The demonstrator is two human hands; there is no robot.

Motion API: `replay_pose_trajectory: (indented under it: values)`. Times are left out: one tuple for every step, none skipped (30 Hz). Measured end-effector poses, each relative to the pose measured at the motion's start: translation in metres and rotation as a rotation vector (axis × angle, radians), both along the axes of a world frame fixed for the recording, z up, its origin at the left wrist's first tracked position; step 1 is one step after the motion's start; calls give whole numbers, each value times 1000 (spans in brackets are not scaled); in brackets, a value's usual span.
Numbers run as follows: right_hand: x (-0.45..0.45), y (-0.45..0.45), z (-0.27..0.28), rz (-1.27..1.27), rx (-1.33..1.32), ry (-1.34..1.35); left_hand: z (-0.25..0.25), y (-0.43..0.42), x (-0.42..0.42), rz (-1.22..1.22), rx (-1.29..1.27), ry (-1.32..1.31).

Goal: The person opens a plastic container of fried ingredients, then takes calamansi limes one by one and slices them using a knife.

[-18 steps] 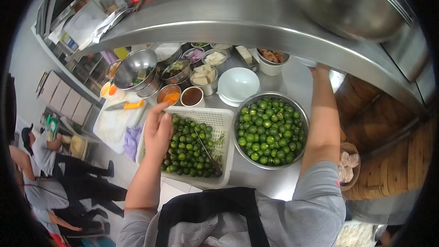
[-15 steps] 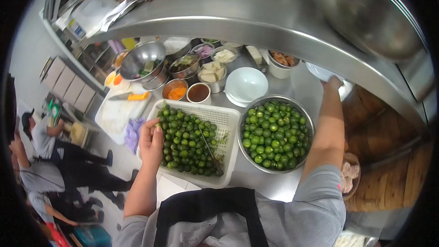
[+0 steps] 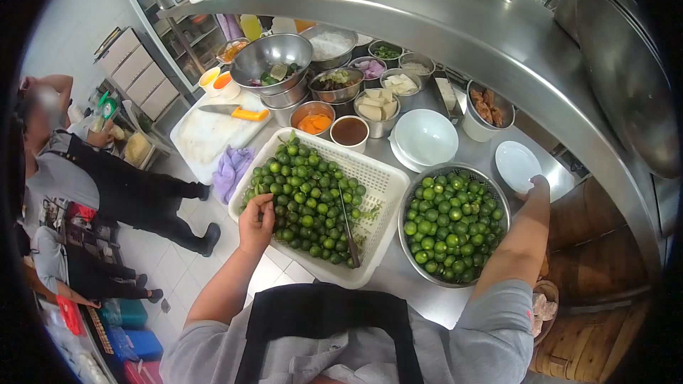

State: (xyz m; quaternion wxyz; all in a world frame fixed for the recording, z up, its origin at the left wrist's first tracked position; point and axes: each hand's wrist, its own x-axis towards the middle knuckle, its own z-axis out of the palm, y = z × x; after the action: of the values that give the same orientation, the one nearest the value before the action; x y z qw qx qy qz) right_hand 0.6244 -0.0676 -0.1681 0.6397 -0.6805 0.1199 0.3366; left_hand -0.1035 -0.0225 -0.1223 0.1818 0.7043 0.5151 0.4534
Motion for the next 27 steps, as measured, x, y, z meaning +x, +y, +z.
replay_pose_trajectory:
  values:
    - [1,1,-2,1,-90,-15,-1,-1,0,-16,25,32]
    - [2,2,-4,-1,-92,-11,-1,-1,0,-31,65,50]
    - [-6,8,4,79,-251,-148,0,-2,0,-64,60,51]
    - [0,15,2,157,-409,-285,3,-1,-1,-103,130,111]
    - [6,25,5,146,-408,-284,6,0,-1,-143,202,167]
    - [44,38,-11,455,-825,-831,4,0,-2,-169,223,159]
    - [20,43,13,770,-1234,-1381,6,-2,-5,-215,197,162]
    - [-12,51,29,261,-771,-1382,7,-2,-6,-259,214,151]
    - [-25,66,40,318,-516,-1539,7,-2,-8,-302,231,139]
    - [-82,81,78,398,-483,-1577,6,-1,-12,-371,223,67]
    - [-99,104,90,574,-299,-1479,8,0,-16,-441,213,-5]
    - [-140,116,106,641,-137,-1440,18,1,-18,-481,203,-75]
    - [-192,130,123,703,25,-1397,23,5,-26,-500,208,-96]
    - [-231,149,133,737,-83,-1513,31,14,-36,-503,246,-132]
    - [-266,168,142,770,-195,-1629,36,25,-46,-504,286,-172]
    - [-302,186,149,900,-64,-1505,35,38,-59,-473,289,-221]
    - [-334,204,156,1021,65,-1372,32,54,-74,-441,291,-270]
    - [-362,223,160,1079,79,-1407,22,71,-90,-396,246,-283]
    - [-385,243,160,1139,94,-1438,20,88,-106,-284,324,-201]
    - [-405,264,159,1169,50,-1463,11,102,-120,-235,200,-314]
    - [-418,283,155,1197,6,-1482,-2,113,-134,-188,72,-422]
    - [-423,302,147,1190,-9,-1484,-13,123,-149,-200,67,-428]
    - [-427,319,138,1273,-112,-1511,-25,131,-163,-152,-33,-445]
    - [-428,333,134,1356,-217,-1533,-37,136,-174,-103,-132,-459]
    - [-430,342,134,1352,-228,-1530,-47,138,-182,-112,-138,-462]
    - [-431,348,133,1435,-372,-1521,-58,137,-190,-106,-159,-410]
    - [-433,352,130,1518,-519,-1505,-67,136,-197,-100,-180,-359]
